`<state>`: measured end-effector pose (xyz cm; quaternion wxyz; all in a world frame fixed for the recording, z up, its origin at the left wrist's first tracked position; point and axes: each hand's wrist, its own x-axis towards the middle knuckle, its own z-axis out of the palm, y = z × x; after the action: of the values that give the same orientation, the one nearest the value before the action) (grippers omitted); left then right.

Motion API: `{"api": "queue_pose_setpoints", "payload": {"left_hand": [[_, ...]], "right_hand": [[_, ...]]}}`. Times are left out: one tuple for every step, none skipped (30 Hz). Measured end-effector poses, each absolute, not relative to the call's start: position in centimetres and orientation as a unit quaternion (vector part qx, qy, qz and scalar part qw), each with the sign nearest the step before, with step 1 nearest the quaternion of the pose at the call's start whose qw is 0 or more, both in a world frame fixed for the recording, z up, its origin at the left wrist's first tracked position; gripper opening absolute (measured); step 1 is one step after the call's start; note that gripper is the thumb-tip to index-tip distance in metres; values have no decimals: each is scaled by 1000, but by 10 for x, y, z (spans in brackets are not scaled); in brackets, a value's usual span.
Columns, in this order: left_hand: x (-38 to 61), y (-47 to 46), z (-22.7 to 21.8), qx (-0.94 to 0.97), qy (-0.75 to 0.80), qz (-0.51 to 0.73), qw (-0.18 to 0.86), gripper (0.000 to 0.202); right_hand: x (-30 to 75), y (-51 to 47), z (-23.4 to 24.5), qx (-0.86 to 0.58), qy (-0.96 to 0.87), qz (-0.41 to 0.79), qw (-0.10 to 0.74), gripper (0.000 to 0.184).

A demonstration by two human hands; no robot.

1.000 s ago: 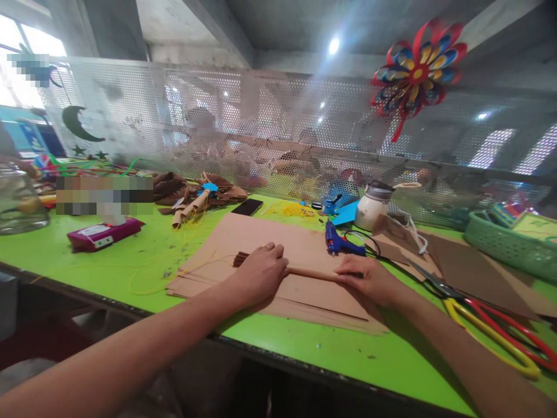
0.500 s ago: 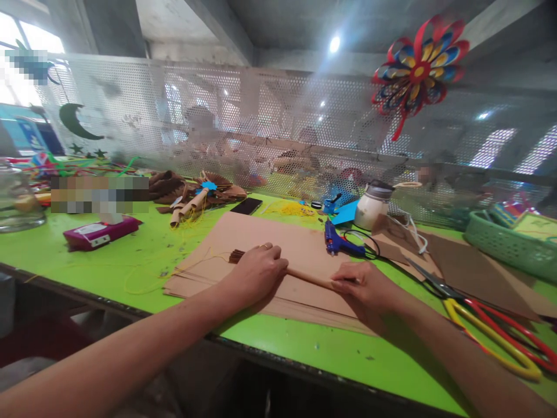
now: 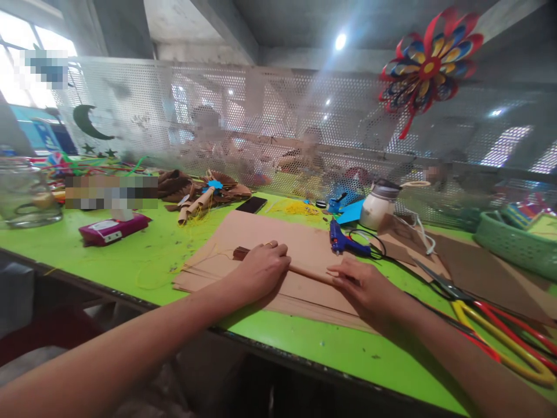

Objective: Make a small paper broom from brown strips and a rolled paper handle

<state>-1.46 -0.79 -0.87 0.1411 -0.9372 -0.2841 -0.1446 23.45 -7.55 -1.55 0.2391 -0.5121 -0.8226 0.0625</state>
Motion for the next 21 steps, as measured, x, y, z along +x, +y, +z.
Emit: {"api": "queue_pose_setpoints", "payload": {"left_hand": [[-15, -8, -9, -937, -284, -144, 141, 22], [-15, -7, -9, -938, -284, -142, 140, 21], [-15, -7, -9, -939, -283, -141, 138, 21], [-14, -7, -9, -939, -282, -140, 136, 21], [-14, -8, -9, -940, -281, -139, 134, 22], [-14, -8, -8, -941, -280, -137, 131, 23], [-14, -8, -8, -942, -279, -136, 130, 23], [-13, -9, -7, -943, -278, -134, 129, 23], [-13, -10, -6, -943, -278, -133, 129, 22], [-13, -11, -6, -943, -278, -131, 129, 22], [-13, -12, -5, -942, -280, -130, 130, 21], [-14, -12, -5, -942, -281, -130, 130, 21], [-14, -13, -4, -941, -283, -131, 129, 21], [-14, -14, -4, -941, -284, -132, 128, 21], [-15, -15, -3, -941, -284, -133, 126, 20], [-15, -15, -3, -941, -285, -133, 125, 20], [-15, -16, -3, -940, -287, -131, 125, 19], [-15, -16, -3, -940, -290, -126, 127, 18], [-14, -16, -3, -940, -292, -119, 129, 18], [-14, -16, -3, -940, -294, -112, 130, 18], [-14, -16, -3, -940, -296, -106, 130, 18]], "right_hand": [[234, -76, -15, -520, -817, 60, 240, 21], [234, -76, -15, -528, -813, 59, 237, 19], [234, -75, -15, -533, -811, 58, 233, 17], [234, -75, -15, -533, -812, 57, 230, 15], [234, -75, -15, -530, -814, 56, 231, 14], [234, -74, -15, -523, -818, 54, 235, 14], [234, -74, -16, -514, -822, 52, 240, 14], [234, -74, -16, -507, -826, 46, 244, 14], [234, -74, -17, -501, -829, 39, 245, 14], [234, -74, -18, -497, -833, 28, 242, 16], [233, -75, -18, -495, -836, 14, 235, 17], [232, -75, -19, -493, -840, 0, 224, 20], [231, -76, -19, -492, -844, -14, 214, 23], [230, -76, -19, -490, -847, -27, 205, 25], [230, -76, -19, -487, -850, -38, 199, 27], [229, -76, -19, -482, -853, -48, 195, 29], [229, -76, -19, -479, -855, -56, 192, 30], [229, -76, -19, -477, -856, -62, 191, 31], [229, -75, -18, -475, -856, -64, 194, 31], [230, -74, -18, -475, -855, -61, 198, 32], [231, -74, -18, -477, -853, -52, 205, 32]]}}
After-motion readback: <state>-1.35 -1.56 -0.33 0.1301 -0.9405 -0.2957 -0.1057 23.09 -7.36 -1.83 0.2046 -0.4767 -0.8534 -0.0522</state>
